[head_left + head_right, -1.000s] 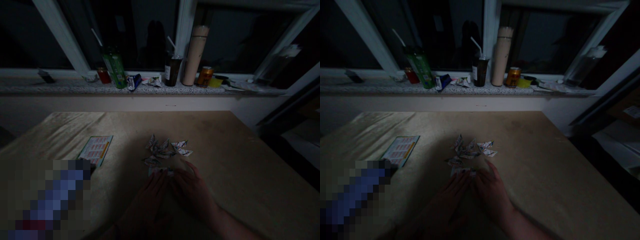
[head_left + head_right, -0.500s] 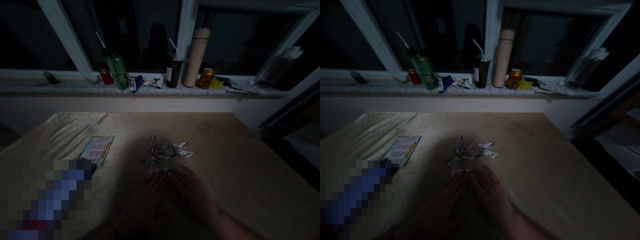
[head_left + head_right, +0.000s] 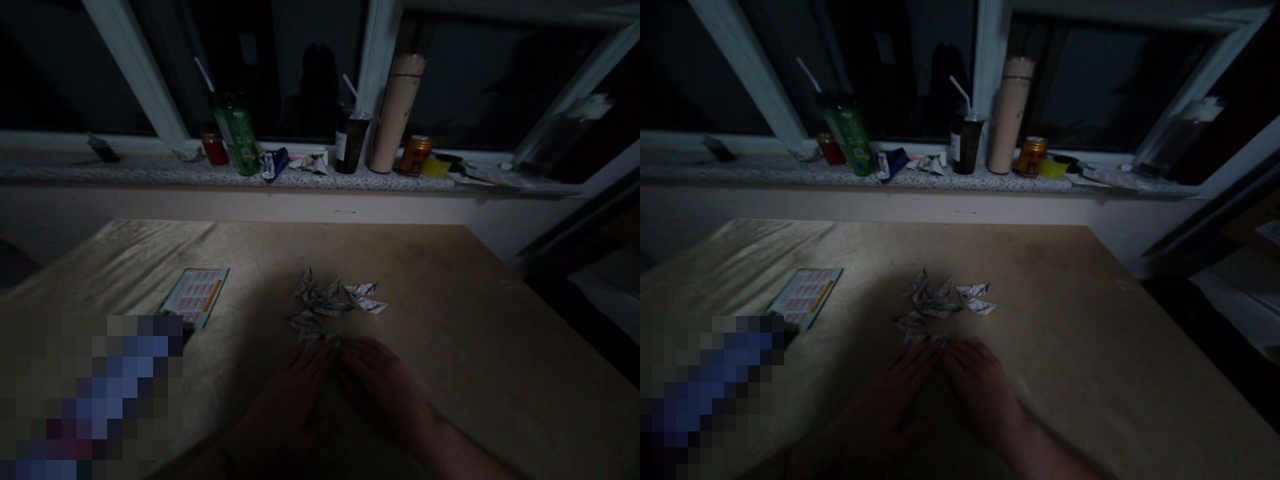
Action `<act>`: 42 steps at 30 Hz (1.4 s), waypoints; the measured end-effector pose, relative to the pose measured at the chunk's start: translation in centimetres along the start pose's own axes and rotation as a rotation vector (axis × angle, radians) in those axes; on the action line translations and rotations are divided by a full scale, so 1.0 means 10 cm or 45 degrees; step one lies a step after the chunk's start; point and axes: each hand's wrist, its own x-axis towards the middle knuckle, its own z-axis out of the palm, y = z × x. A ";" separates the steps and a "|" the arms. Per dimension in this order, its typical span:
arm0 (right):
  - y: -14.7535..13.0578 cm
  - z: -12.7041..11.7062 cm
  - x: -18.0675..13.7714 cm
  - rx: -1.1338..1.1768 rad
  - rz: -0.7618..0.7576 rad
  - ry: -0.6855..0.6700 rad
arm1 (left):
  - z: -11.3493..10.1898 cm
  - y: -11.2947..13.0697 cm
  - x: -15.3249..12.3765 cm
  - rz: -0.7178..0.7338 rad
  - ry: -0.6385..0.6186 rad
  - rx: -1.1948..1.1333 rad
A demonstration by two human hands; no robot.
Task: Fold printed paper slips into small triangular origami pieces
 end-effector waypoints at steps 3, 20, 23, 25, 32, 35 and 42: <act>0.04 0.00 -0.01 0.055 0.005 0.002 | 0.01 -0.01 -0.01 -0.019 0.020 -0.004; 0.13 0.01 0.01 0.140 0.203 -0.054 | 0.09 -0.07 -0.05 -0.142 0.196 -0.020; 0.13 0.01 0.00 0.149 0.225 -0.067 | 0.07 -0.06 -0.05 -0.143 0.215 -0.059; 0.13 0.01 0.00 0.159 0.214 -0.064 | 0.06 -0.07 -0.05 -0.143 0.226 -0.073; 0.13 0.02 -0.01 0.192 0.155 -0.044 | 0.04 -0.07 -0.02 -0.061 0.231 0.017; 0.13 0.01 0.00 0.194 0.120 -0.030 | 0.05 -0.07 0.00 -0.032 0.237 0.081; 0.13 0.00 0.01 0.151 0.076 -0.022 | 0.08 -0.08 0.00 -0.007 0.274 0.143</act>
